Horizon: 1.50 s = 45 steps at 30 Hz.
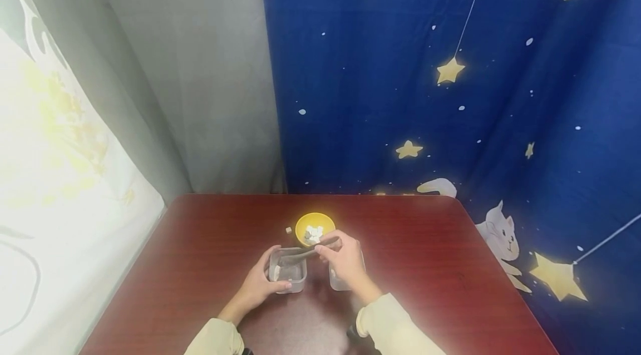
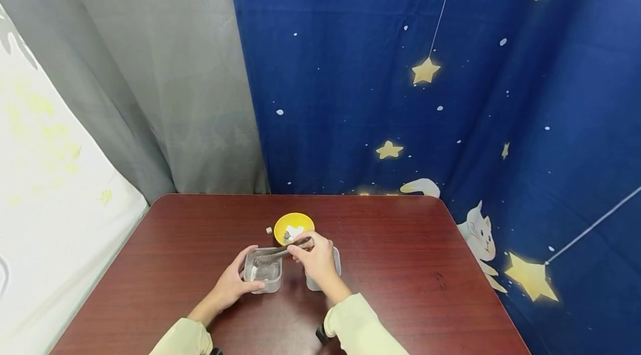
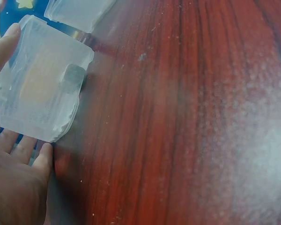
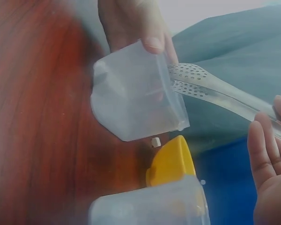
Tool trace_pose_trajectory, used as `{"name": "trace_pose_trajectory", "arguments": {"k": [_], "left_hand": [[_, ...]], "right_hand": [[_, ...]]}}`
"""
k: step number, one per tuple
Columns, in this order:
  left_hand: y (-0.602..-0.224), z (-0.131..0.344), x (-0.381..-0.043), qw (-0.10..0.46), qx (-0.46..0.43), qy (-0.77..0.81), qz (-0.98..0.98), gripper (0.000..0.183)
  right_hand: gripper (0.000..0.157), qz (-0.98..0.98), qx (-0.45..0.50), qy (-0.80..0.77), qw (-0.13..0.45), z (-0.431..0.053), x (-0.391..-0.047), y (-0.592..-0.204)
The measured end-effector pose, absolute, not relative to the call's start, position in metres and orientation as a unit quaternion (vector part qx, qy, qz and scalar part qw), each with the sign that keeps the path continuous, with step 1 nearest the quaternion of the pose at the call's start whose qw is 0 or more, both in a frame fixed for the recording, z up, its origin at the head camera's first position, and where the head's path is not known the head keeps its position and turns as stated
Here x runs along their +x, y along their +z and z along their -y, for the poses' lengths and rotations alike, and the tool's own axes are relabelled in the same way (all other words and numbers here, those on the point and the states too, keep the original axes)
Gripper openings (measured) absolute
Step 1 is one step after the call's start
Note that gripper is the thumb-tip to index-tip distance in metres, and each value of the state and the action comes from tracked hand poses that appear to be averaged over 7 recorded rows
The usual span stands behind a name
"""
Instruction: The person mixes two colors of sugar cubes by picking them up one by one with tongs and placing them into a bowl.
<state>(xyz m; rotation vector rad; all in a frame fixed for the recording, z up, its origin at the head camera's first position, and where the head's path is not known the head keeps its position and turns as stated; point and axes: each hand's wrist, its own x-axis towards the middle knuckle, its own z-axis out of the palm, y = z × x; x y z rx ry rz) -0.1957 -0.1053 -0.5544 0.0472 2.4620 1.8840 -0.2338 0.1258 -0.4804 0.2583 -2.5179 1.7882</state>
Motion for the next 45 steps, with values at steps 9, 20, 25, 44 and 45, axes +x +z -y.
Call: {"name": "trace_pose_trajectory", "arguments": {"k": [9,20,25,44,45], "left_hand": [[-0.539,0.103,-0.19,0.027,0.026,0.629,-0.776,0.098],[-0.557,0.105,-0.193,0.017,0.024,0.62,-0.784,0.099],[-0.551,0.103,-0.189,0.012,0.041,0.623,-0.781,0.099],[-0.559,0.105,-0.192,0.012,0.037,0.63,-0.776,0.102],[-0.559,0.105,-0.192,0.011,0.035,0.627,-0.778,0.103]], "right_hand": [[0.02,0.767,0.085,0.635,0.032,-0.126,-0.223,-0.436],[0.026,0.735,0.077,0.668,0.087,-0.139,-0.23,-0.442],[0.027,0.725,0.046,0.681,0.092,-0.144,-0.241,-0.451],[0.022,0.744,0.02,0.648,0.163,-0.154,-0.238,-0.417],[0.022,0.743,0.022,0.648,0.167,-0.155,-0.239,-0.417]]}}
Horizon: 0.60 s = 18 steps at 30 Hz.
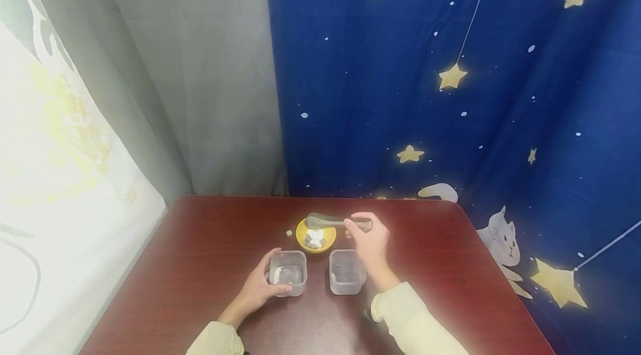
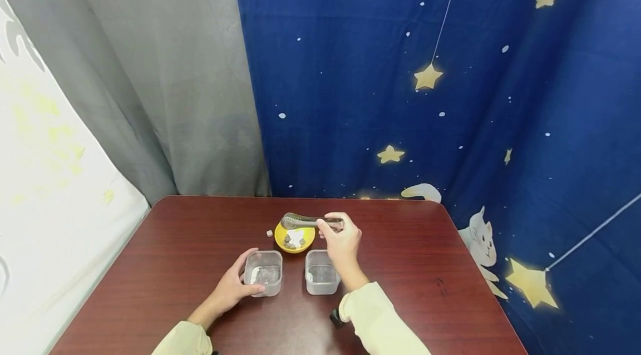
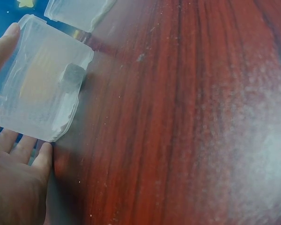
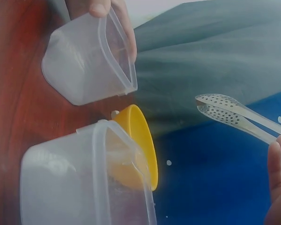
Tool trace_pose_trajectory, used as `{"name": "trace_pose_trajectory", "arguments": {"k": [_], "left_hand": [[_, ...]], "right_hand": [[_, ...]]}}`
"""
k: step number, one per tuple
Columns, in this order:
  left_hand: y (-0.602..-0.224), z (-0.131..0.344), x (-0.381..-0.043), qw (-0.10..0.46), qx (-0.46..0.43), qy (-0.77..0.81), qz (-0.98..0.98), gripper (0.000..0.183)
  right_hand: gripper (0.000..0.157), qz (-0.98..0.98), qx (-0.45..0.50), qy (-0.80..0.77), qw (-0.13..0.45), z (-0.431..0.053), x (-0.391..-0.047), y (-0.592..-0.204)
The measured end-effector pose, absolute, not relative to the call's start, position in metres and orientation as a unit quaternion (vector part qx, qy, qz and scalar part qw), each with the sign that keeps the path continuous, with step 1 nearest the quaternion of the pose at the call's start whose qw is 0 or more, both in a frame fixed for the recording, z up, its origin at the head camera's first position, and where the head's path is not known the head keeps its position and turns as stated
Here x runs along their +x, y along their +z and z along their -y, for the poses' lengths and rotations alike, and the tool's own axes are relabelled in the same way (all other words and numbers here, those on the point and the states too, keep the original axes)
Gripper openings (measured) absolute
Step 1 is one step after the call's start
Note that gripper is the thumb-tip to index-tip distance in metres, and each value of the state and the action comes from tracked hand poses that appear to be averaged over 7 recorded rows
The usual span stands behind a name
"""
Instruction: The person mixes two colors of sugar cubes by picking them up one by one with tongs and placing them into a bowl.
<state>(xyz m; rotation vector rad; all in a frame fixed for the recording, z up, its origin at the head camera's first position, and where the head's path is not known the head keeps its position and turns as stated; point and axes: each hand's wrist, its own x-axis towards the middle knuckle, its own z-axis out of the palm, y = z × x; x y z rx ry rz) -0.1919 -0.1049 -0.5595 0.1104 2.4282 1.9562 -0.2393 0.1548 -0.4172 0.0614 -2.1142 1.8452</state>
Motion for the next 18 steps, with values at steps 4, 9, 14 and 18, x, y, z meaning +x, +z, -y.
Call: {"name": "trace_pose_trajectory", "arguments": {"k": [4,9,14,18], "left_hand": [[-0.5588,0.1045,-0.1911,0.009,0.028,0.613,-0.79,0.104],[-0.5579,0.1042,-0.1903,0.01,0.031,0.605,-0.795,0.103],[-0.5574,0.1039,-0.1903,0.012,0.036,0.605,-0.795,0.102],[-0.5572,0.1037,-0.1907,0.014,0.028,0.613,-0.79,0.103]], "right_hand": [[0.022,0.734,0.023,0.656,0.172,-0.1572,-0.2418,-0.4163],[0.024,0.73,0.018,0.661,0.172,-0.1588,-0.2431,-0.4169],[0.024,0.738,0.013,0.652,0.172,-0.1596,-0.2431,-0.4189],[0.025,0.749,0.015,0.641,0.166,-0.1592,-0.2417,-0.4207]]}}
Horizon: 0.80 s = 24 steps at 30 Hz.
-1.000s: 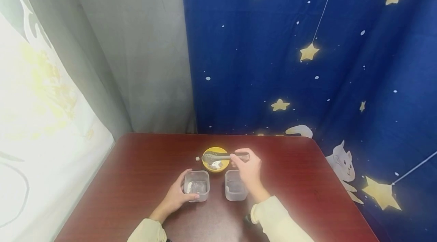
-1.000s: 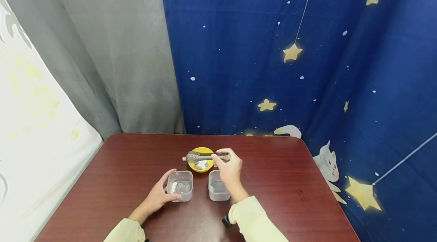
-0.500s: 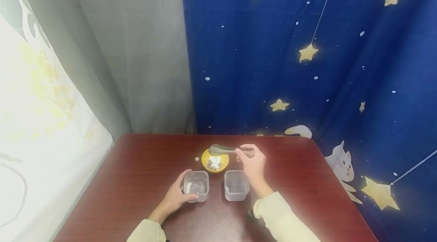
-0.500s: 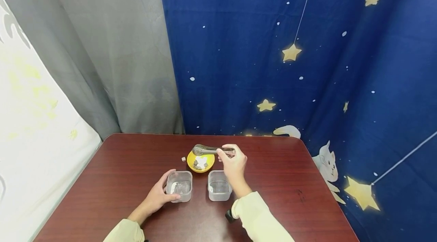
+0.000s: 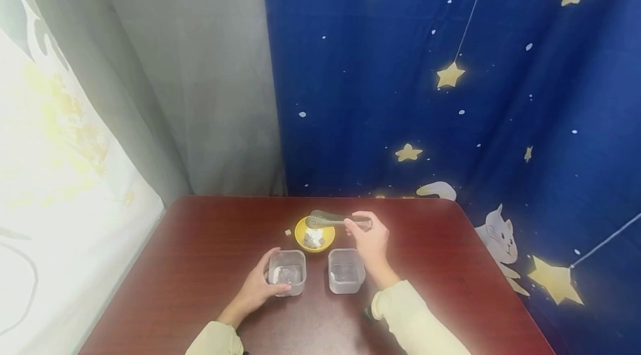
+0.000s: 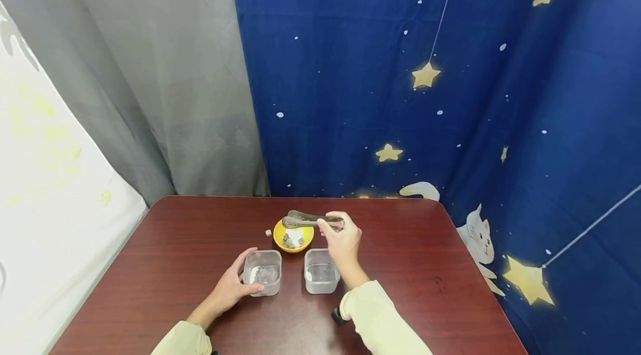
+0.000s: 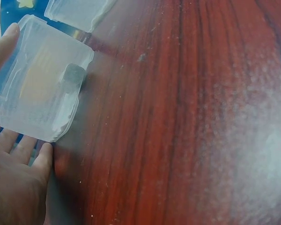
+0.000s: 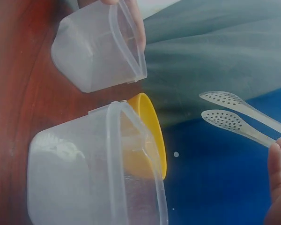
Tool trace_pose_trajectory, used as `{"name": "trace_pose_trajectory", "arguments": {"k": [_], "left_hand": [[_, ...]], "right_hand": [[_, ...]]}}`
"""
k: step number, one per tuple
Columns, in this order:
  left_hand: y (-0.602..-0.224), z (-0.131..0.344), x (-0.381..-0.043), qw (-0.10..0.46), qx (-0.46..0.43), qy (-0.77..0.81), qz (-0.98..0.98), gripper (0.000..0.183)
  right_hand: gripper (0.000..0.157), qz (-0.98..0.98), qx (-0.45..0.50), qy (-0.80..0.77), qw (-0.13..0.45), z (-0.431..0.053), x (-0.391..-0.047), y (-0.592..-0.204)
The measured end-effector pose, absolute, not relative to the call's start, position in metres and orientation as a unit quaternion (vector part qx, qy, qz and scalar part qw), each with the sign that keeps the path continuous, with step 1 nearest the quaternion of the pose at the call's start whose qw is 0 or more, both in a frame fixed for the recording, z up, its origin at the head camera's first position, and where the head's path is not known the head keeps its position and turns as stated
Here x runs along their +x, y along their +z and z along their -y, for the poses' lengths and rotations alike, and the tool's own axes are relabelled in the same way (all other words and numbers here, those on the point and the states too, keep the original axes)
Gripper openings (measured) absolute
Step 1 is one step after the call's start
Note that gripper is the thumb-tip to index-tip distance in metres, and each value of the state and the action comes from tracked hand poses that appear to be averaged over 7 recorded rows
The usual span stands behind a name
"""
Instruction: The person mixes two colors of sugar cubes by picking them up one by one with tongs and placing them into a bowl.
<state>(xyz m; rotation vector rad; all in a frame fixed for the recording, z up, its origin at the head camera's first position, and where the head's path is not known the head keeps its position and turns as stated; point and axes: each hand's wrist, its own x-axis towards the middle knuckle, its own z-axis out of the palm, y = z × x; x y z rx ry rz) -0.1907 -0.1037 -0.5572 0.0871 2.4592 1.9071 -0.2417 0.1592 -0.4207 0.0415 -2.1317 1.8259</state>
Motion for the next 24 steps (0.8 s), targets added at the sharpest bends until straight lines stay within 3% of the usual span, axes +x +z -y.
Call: {"name": "trace_pose_trajectory", "arguments": {"k": [13,24], "left_hand": [[-0.556,0.103,-0.191,0.005,0.024,0.604,-0.797,0.102],[-0.557,0.103,-0.191,0.011,0.027,0.605,-0.796,0.099]], "right_hand": [[0.025,0.748,0.021,0.652,0.126,-0.154,-0.235,-0.429],[0.031,0.748,0.046,0.658,0.072,-0.148,-0.24,-0.47]]}}
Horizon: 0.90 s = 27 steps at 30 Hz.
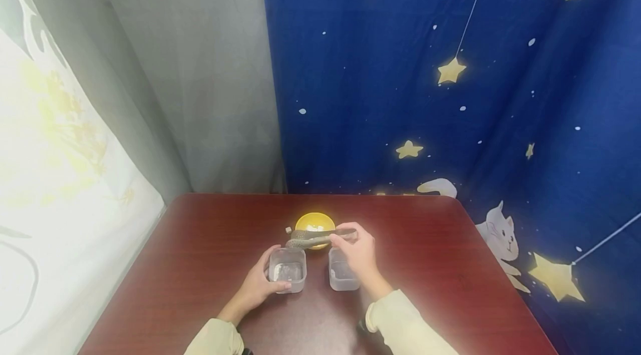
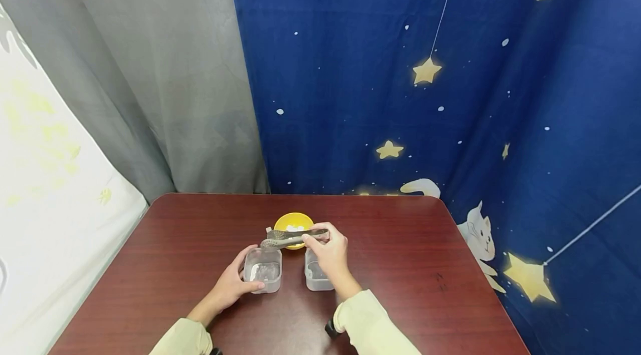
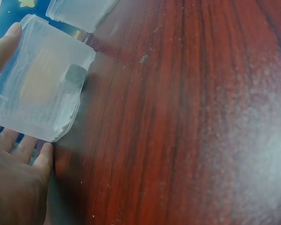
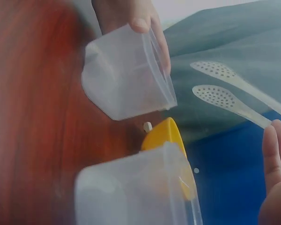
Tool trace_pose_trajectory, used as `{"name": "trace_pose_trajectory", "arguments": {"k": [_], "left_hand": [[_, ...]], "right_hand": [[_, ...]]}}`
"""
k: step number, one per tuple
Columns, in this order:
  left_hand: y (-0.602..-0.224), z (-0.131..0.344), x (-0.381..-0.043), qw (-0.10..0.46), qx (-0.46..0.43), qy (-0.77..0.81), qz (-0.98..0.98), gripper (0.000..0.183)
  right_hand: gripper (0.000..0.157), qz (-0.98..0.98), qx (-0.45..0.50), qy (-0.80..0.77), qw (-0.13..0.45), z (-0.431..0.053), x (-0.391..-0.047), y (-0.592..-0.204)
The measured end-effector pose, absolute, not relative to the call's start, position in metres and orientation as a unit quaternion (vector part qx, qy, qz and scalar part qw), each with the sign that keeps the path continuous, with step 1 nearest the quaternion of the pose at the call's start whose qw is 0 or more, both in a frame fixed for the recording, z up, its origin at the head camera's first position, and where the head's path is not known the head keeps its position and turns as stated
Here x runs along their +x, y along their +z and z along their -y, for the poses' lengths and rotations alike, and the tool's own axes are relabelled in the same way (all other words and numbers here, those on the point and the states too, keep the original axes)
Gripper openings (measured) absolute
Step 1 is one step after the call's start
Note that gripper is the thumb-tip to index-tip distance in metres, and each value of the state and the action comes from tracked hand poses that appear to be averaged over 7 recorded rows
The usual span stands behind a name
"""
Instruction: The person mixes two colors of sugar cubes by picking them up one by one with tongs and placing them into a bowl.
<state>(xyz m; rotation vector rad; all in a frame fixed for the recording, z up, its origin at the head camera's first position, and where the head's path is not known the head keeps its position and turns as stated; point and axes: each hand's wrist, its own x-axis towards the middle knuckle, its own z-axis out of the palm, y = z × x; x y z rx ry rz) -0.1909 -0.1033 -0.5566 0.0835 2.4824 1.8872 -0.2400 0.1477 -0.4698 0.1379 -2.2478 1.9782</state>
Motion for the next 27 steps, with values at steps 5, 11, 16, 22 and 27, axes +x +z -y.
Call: {"name": "trace_pose_trajectory", "arguments": {"k": [5,11,16,22,27], "left_hand": [[-0.558,0.104,-0.193,0.013,0.027,0.611,-0.791,0.101],[-0.557,0.105,-0.193,0.023,0.021,0.596,-0.803,0.102],[-0.554,0.105,-0.191,0.017,0.022,0.578,-0.816,0.102],[-0.554,0.104,-0.192,0.019,0.027,0.58,-0.814,0.101],[-0.552,0.103,-0.191,0.023,0.023,0.588,-0.809,0.103]], "right_hand": [[0.029,0.756,0.062,0.651,0.028,-0.141,-0.23,-0.462],[0.028,0.758,0.103,0.644,-0.003,-0.136,-0.22,-0.455],[0.029,0.81,0.108,0.576,-0.029,-0.135,-0.226,-0.472],[0.03,0.876,0.109,0.47,-0.025,-0.134,-0.231,-0.48],[0.032,0.881,0.148,0.449,-0.027,-0.132,-0.233,-0.477]]}}
